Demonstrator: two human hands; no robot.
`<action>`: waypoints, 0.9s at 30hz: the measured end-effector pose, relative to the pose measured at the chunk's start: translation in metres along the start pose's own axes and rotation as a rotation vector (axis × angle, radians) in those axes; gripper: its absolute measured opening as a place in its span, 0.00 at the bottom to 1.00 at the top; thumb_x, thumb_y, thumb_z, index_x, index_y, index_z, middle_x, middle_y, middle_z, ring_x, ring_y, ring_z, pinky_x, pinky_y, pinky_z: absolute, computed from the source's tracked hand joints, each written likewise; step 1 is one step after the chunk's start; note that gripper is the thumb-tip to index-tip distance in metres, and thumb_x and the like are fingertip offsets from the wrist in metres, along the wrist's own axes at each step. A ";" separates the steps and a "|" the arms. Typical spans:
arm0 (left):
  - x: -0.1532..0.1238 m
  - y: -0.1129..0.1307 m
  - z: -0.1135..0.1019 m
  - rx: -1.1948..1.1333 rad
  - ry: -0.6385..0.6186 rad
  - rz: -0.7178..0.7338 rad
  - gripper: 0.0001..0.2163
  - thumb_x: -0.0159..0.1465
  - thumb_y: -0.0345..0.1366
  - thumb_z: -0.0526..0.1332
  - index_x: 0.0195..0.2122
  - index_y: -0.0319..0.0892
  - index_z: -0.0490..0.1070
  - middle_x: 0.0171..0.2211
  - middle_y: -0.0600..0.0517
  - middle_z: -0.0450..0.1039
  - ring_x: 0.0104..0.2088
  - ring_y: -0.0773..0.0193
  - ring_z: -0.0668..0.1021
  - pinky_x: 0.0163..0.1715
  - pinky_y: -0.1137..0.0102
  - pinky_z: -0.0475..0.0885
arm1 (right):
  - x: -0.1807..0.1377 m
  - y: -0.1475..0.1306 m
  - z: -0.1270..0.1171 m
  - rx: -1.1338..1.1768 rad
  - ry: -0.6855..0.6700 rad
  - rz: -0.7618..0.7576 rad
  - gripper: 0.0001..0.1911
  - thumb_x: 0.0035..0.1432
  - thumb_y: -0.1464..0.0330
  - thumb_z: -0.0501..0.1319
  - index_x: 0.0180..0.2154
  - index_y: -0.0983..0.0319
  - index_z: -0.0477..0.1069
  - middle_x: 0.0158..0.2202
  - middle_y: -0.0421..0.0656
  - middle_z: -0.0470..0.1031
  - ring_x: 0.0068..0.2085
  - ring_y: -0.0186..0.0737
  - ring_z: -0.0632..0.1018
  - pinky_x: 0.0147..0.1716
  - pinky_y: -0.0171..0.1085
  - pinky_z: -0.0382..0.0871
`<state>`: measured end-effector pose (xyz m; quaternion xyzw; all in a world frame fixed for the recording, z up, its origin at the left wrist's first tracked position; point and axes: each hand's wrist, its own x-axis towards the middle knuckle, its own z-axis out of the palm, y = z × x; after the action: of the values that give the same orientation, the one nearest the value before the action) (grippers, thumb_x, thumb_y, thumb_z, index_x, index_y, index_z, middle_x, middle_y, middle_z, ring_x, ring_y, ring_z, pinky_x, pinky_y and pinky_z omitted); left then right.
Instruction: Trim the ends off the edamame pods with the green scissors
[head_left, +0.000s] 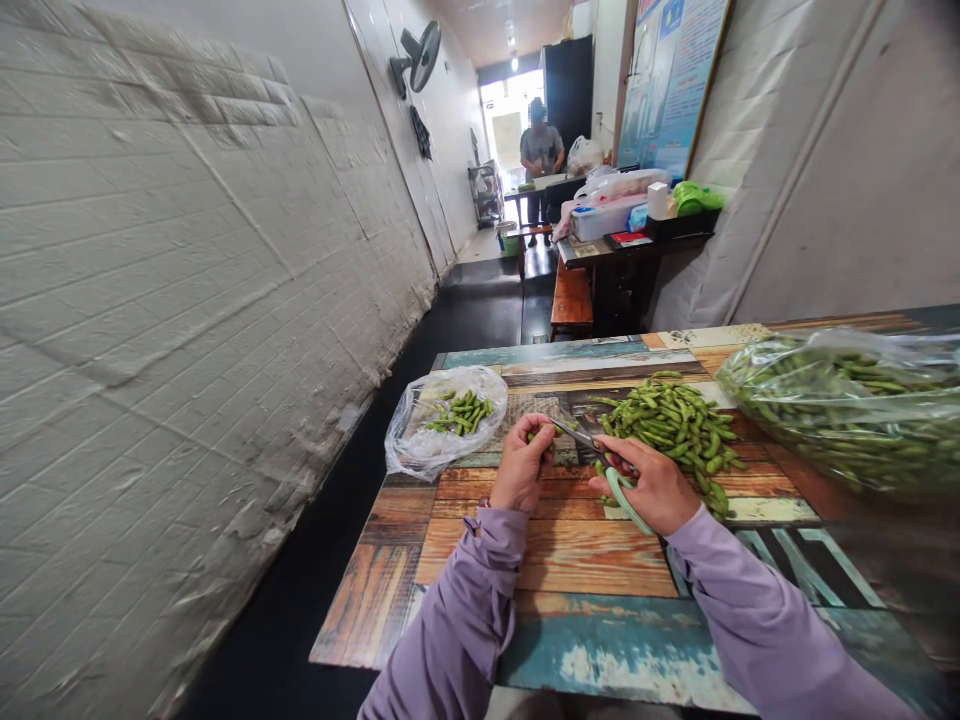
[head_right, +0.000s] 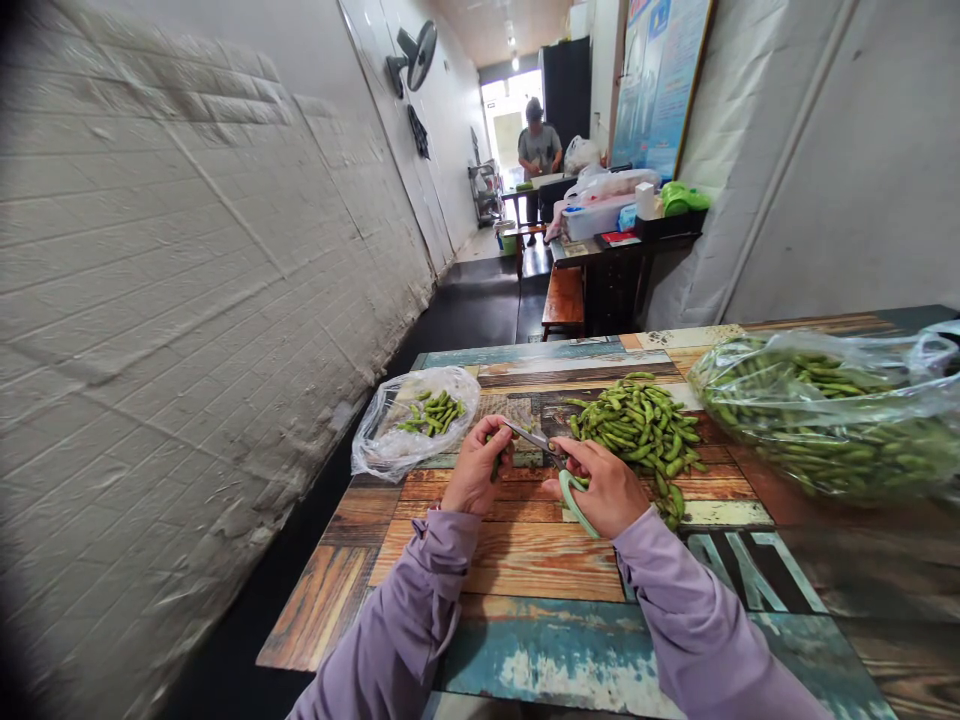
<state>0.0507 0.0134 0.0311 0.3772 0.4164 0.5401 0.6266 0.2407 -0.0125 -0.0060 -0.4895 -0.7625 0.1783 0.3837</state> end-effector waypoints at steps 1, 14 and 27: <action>0.000 0.000 0.000 -0.001 0.001 0.000 0.17 0.47 0.41 0.68 0.33 0.41 0.64 0.25 0.59 0.66 0.17 0.78 0.62 0.15 0.80 0.52 | 0.000 0.000 0.000 -0.001 0.000 -0.003 0.25 0.51 0.58 0.63 0.51 0.57 0.68 0.34 0.42 0.72 0.33 0.38 0.74 0.34 0.37 0.72; -0.004 0.001 0.002 0.001 -0.006 -0.007 0.17 0.47 0.41 0.68 0.33 0.40 0.64 0.25 0.58 0.66 0.17 0.79 0.61 0.14 0.82 0.52 | -0.001 0.004 0.002 -0.025 0.013 -0.012 0.24 0.51 0.57 0.62 0.50 0.58 0.69 0.37 0.44 0.74 0.35 0.40 0.76 0.37 0.38 0.73; -0.001 -0.003 0.001 -0.050 -0.026 -0.009 0.18 0.47 0.42 0.69 0.32 0.40 0.64 0.23 0.59 0.65 0.16 0.78 0.62 0.13 0.81 0.53 | -0.003 0.006 0.004 -0.058 0.051 -0.053 0.24 0.53 0.58 0.62 0.49 0.60 0.71 0.41 0.46 0.77 0.35 0.40 0.78 0.38 0.38 0.74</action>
<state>0.0528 0.0121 0.0291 0.3664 0.3963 0.5426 0.6436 0.2425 -0.0115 -0.0136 -0.4845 -0.7700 0.1331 0.3932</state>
